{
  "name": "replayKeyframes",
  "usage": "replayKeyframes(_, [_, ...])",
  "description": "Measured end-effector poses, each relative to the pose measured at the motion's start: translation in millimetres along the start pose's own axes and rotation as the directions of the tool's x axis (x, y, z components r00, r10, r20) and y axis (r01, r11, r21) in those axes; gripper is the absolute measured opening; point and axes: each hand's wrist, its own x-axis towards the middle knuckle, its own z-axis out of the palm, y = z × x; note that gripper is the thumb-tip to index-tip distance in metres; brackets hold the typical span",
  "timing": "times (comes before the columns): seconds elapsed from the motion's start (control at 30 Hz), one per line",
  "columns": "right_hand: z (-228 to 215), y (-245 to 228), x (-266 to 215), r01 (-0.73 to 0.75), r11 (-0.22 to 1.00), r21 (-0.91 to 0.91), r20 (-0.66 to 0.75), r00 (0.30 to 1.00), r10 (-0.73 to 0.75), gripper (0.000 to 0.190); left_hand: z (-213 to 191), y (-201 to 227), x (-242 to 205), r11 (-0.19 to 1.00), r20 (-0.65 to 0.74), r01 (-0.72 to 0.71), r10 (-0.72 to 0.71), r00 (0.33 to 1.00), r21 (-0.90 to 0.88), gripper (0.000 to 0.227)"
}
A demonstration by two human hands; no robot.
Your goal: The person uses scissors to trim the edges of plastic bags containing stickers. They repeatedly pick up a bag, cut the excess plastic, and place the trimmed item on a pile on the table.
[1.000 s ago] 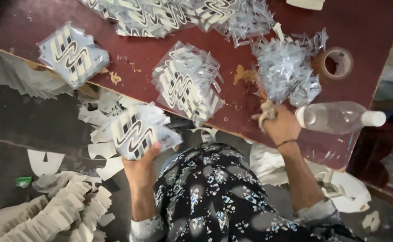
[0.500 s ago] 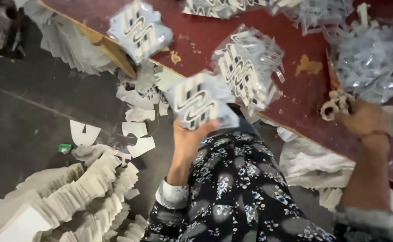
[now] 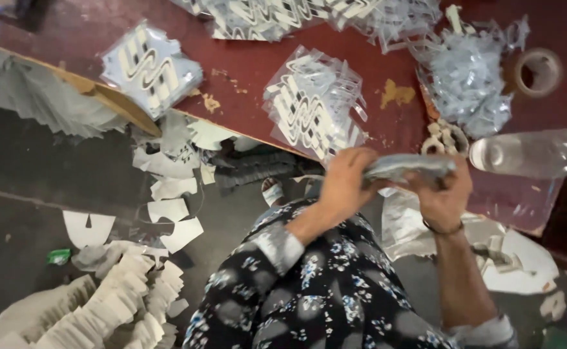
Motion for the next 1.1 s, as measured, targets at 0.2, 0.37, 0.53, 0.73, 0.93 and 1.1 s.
replayKeyframes(0.2, [-22,99,-38,-0.273,0.870,-0.411,-0.102,0.962,0.253,0.019,88,-61,-15,0.997,0.199,-0.038,0.049,0.979,-0.062,0.043])
replayKeyframes(0.37, [25,-15,-20,-0.117,0.993,-0.021,-0.142,0.984,0.113,0.042,-41,-1,-1,0.992,0.123,0.121,-0.123,0.985,0.019,0.043])
replayKeyframes(0.53, [56,-87,-6,0.052,0.969,-0.243,-0.063,0.996,-0.070,0.042,-205,-78,25,0.942,-0.346,0.268,-0.325,0.880,-0.204,0.035])
replayKeyframes(0.73, [51,-66,-25,0.319,0.777,-0.543,0.147,0.947,-0.286,0.025,-318,-215,49,0.848,-0.574,0.511,-0.491,0.655,-0.142,0.044])
replayKeyframes(0.93, [45,-61,-28,0.314,0.724,-0.614,0.151,0.947,-0.283,0.015,-290,-260,37,0.558,-0.849,0.777,-0.225,0.478,0.290,0.082])
replayKeyframes(1.1, [57,-72,-19,0.296,0.711,-0.638,0.163,0.954,-0.251,0.020,-290,-241,31,0.567,-0.526,0.789,-0.757,0.387,-0.237,0.085])
